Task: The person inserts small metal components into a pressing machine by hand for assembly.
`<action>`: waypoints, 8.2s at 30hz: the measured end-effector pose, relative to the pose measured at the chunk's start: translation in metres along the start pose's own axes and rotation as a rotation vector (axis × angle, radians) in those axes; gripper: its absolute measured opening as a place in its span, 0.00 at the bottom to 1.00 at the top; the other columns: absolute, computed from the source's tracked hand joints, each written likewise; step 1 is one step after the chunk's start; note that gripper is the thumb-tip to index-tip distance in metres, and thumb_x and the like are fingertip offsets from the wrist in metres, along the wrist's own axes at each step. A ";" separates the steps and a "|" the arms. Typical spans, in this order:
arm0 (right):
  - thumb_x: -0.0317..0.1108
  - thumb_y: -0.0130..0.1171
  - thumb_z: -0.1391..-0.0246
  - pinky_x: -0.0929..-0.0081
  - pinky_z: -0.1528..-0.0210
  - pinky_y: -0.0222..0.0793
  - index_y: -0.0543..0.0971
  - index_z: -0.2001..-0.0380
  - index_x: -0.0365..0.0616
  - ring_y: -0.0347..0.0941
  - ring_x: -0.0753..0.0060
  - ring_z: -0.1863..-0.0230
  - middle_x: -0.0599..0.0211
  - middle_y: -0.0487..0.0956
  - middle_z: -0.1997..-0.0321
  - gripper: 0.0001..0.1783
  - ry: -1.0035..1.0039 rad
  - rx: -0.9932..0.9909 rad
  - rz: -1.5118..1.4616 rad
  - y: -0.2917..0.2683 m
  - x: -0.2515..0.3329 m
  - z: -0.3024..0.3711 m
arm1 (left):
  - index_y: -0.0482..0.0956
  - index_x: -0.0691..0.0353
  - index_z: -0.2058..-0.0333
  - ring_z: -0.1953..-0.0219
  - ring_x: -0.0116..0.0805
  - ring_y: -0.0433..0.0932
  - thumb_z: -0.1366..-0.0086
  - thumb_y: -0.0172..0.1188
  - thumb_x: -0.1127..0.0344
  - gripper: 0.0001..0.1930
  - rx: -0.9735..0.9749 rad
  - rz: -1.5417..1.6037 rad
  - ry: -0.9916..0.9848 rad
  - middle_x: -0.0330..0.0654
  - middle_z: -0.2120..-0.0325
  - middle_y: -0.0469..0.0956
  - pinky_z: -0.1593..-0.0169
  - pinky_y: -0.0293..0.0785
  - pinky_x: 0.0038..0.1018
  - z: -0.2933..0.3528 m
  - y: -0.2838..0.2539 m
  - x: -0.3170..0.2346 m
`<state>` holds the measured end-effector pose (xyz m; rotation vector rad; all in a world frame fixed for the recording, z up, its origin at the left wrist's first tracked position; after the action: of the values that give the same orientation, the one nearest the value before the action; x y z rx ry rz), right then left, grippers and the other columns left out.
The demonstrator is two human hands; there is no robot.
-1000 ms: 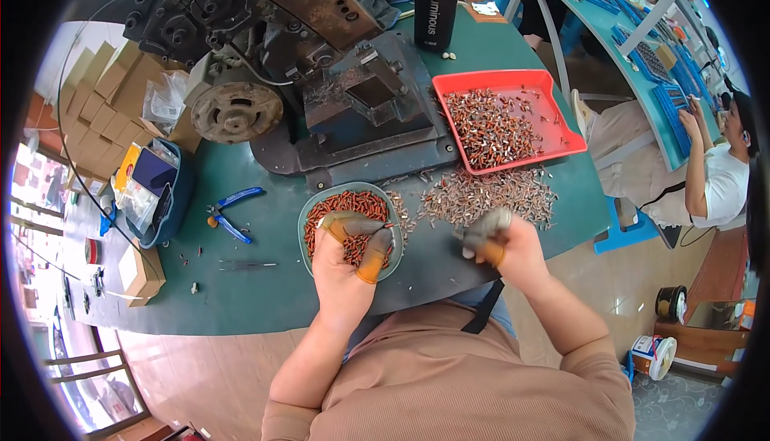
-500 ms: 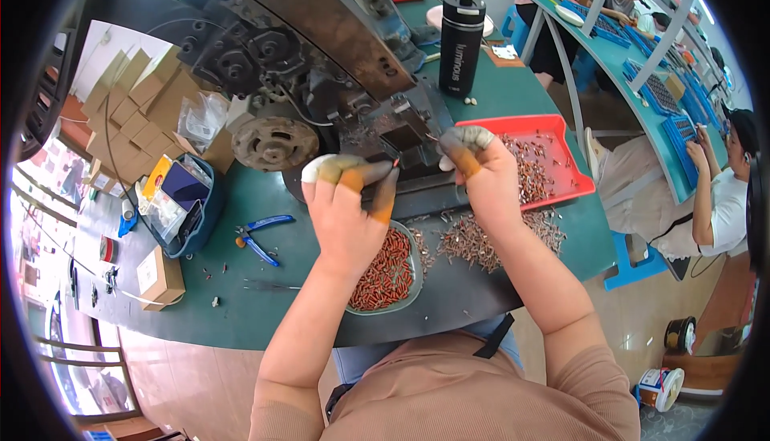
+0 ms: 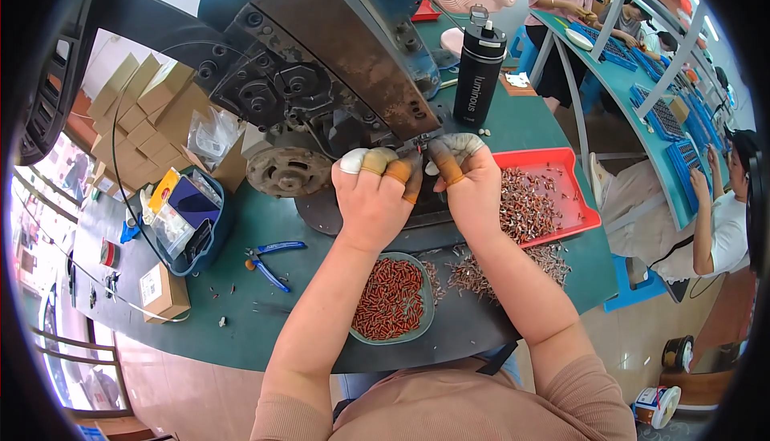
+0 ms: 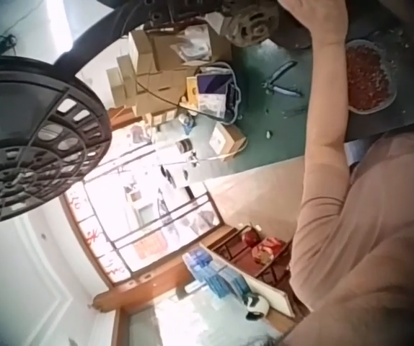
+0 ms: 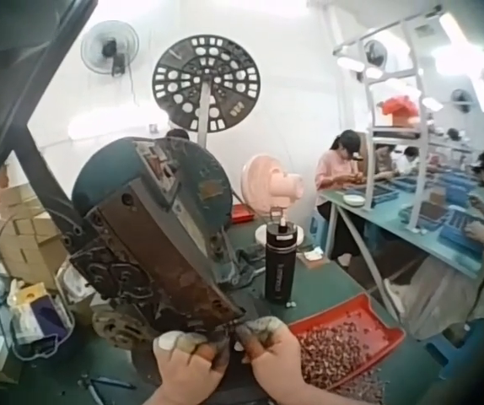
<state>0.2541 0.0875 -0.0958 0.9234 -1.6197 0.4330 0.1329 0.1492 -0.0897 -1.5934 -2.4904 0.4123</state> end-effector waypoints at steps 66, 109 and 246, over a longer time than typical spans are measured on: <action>0.30 0.66 0.49 0.79 0.67 0.71 0.80 0.60 0.42 0.75 0.78 0.69 0.65 0.78 0.68 0.12 0.427 0.737 0.501 -0.095 -0.002 0.165 | 0.81 0.62 0.64 0.53 0.47 0.68 0.51 0.71 0.61 0.16 0.841 0.123 -0.310 0.45 0.61 0.73 0.41 0.55 0.41 0.082 -0.084 -0.034; 0.36 0.62 0.42 0.88 0.82 0.51 0.79 0.66 0.44 0.67 0.87 0.80 0.76 0.76 0.76 0.08 0.832 0.474 -0.318 -0.026 -0.027 0.119 | 0.82 0.55 0.68 0.58 0.41 0.69 0.54 0.71 0.72 0.12 0.560 0.503 -0.545 0.38 0.66 0.74 0.52 0.61 0.33 0.060 -0.103 -0.033; 0.24 0.64 0.47 0.87 0.69 0.65 0.79 0.62 0.40 0.67 0.87 0.73 0.75 0.76 0.69 0.08 0.004 -0.081 0.465 -0.138 -0.002 0.056 | 0.81 0.60 0.63 0.54 0.47 0.69 0.52 0.71 0.63 0.16 0.908 0.122 -0.357 0.45 0.60 0.73 0.45 0.57 0.42 0.075 -0.095 -0.050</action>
<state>0.3223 -0.0379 -0.1398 0.4782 -1.8343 0.6802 0.0510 0.0554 -0.1305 -1.3223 -1.8827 1.6658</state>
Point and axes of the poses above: each hand's wrist, its own z-axis away from the middle knuckle, its own y-axis out of the palm, x = y × z, the point moved 3 cm from there along -z, towards the middle knuckle
